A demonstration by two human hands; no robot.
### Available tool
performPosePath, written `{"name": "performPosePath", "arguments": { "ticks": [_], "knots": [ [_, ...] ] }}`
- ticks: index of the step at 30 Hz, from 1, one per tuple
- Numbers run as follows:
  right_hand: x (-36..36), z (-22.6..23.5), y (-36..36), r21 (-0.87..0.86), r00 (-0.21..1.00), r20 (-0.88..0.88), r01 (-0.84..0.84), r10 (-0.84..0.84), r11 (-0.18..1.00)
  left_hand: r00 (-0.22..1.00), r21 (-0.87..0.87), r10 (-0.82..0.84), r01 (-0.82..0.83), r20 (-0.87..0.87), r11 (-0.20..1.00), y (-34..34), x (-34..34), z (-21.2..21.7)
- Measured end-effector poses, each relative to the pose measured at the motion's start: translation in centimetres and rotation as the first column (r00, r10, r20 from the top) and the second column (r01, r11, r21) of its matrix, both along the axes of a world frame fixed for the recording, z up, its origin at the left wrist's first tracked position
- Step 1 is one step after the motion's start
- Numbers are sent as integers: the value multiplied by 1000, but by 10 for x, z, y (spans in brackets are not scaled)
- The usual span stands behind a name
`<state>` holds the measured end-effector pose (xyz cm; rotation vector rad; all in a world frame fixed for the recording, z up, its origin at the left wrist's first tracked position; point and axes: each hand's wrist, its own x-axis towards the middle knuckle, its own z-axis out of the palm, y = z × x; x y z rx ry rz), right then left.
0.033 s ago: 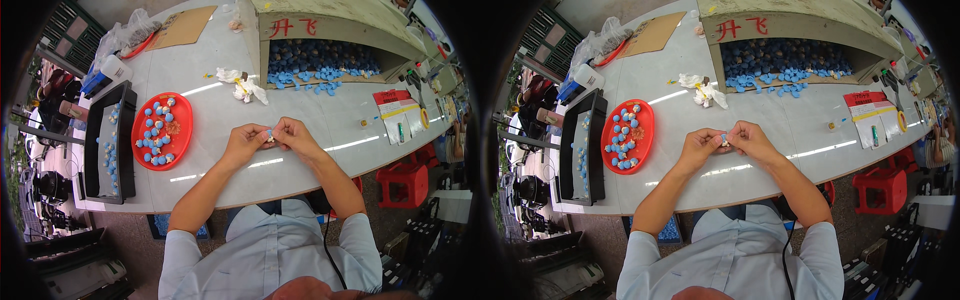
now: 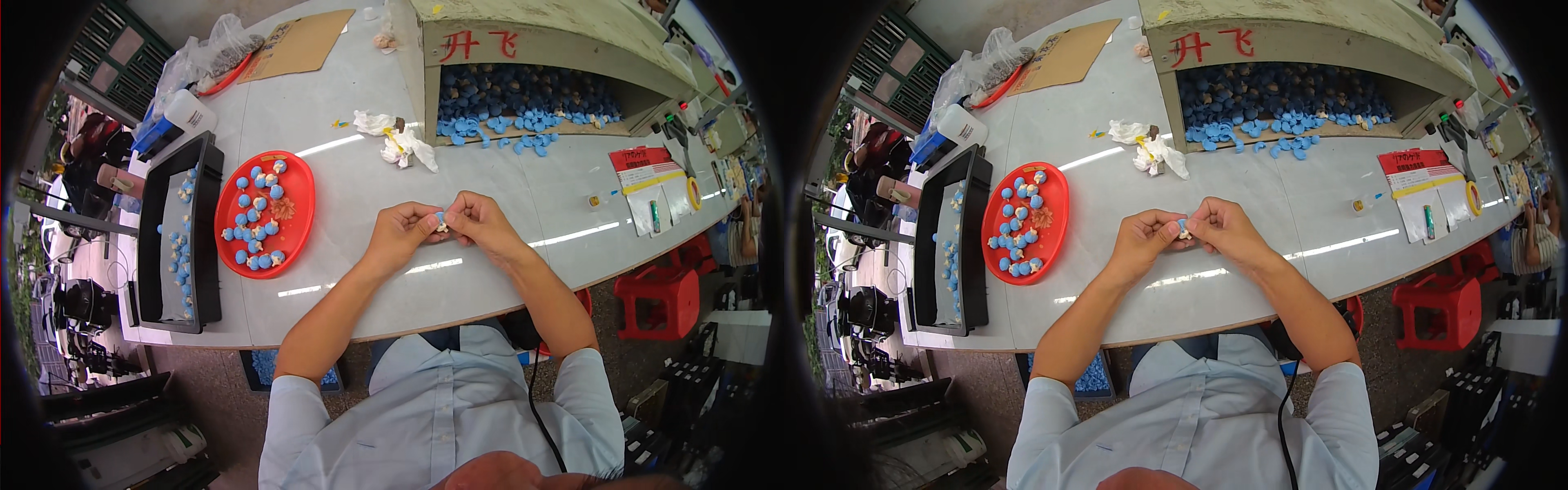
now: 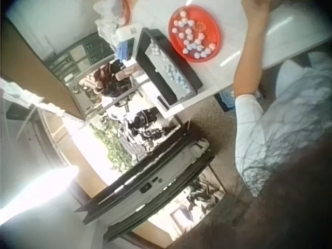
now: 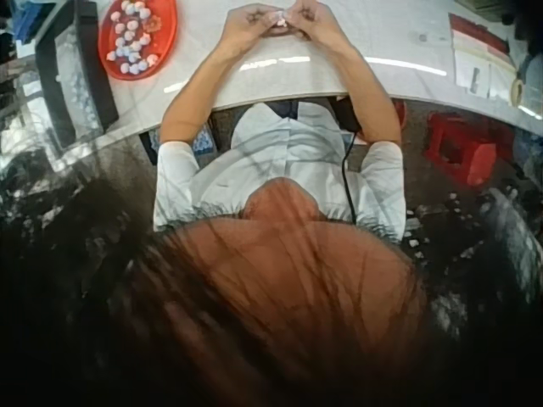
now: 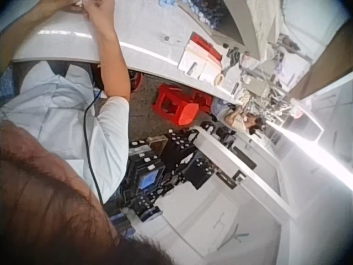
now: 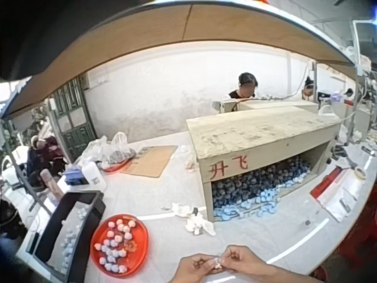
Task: The person applies adhesive from a bottle onto figurine head pieces and attaches hair pieces to them by hand.
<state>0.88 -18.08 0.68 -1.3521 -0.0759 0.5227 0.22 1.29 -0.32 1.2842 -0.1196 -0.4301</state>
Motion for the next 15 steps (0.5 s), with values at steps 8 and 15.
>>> {"name": "performPosePath", "arguments": {
  "ticks": [8, 15],
  "knots": [
    [-1, 0, 1, 19, 1000, 22, 6, -7, 1000, 998, 23, 9, -11, 62, 1000, -1, -2, -2],
    [0, 3, 1, 0, 1000, 9, 2, -2, 1000, 997, 22, 18, -20, 81, 1000, -2, -3, -4]
  ]
}}
